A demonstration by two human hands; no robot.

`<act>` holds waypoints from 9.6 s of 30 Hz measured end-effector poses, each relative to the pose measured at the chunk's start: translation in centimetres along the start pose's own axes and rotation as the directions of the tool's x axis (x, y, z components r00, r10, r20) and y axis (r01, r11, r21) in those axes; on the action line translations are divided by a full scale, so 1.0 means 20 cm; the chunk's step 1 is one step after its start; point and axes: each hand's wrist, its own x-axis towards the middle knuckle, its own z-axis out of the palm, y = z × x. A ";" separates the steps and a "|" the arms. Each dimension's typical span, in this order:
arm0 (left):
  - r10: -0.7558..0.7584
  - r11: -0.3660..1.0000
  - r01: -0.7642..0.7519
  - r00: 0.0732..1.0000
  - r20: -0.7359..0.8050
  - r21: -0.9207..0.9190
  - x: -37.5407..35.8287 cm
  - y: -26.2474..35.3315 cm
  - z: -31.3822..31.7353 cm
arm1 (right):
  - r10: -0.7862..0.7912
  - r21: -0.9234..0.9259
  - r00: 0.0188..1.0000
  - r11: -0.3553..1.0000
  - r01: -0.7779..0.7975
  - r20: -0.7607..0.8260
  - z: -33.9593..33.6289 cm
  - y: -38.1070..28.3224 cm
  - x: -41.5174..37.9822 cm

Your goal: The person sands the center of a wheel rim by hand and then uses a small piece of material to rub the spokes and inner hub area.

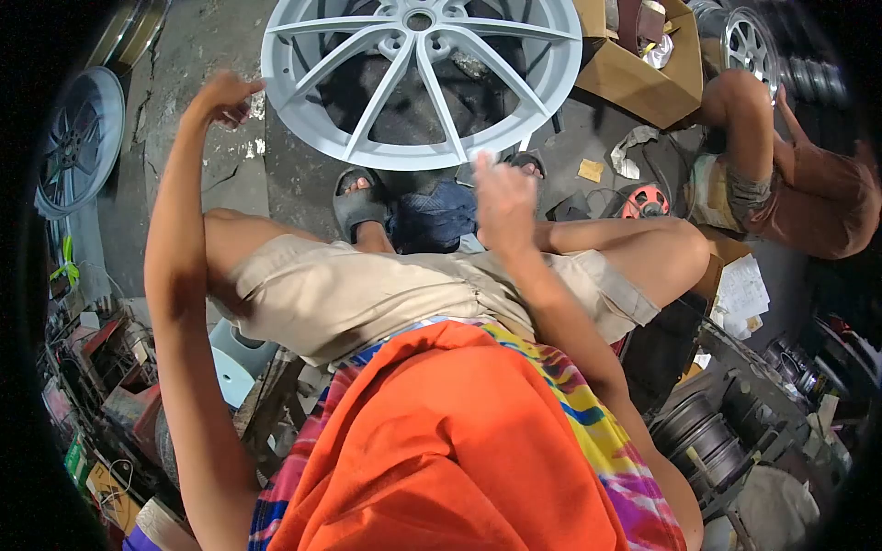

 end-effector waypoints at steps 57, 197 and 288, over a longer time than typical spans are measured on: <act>0.693 0.695 -0.511 0.665 -0.280 0.507 0.20 0.33 0.52 | -0.129 -0.003 0.986 0.991 0.131 0.109 0.30 0.15 1.08; 0.564 0.801 -0.439 0.781 -0.269 0.406 0.18 0.36 0.52 | -0.228 -0.042 0.970 0.972 0.232 0.089 -0.05 0.40 0.50; 0.880 0.271 -0.438 0.474 -0.036 0.857 -0.41 0.88 1.11 | -0.141 -0.053 0.981 0.987 0.150 0.136 -0.19 0.52 0.16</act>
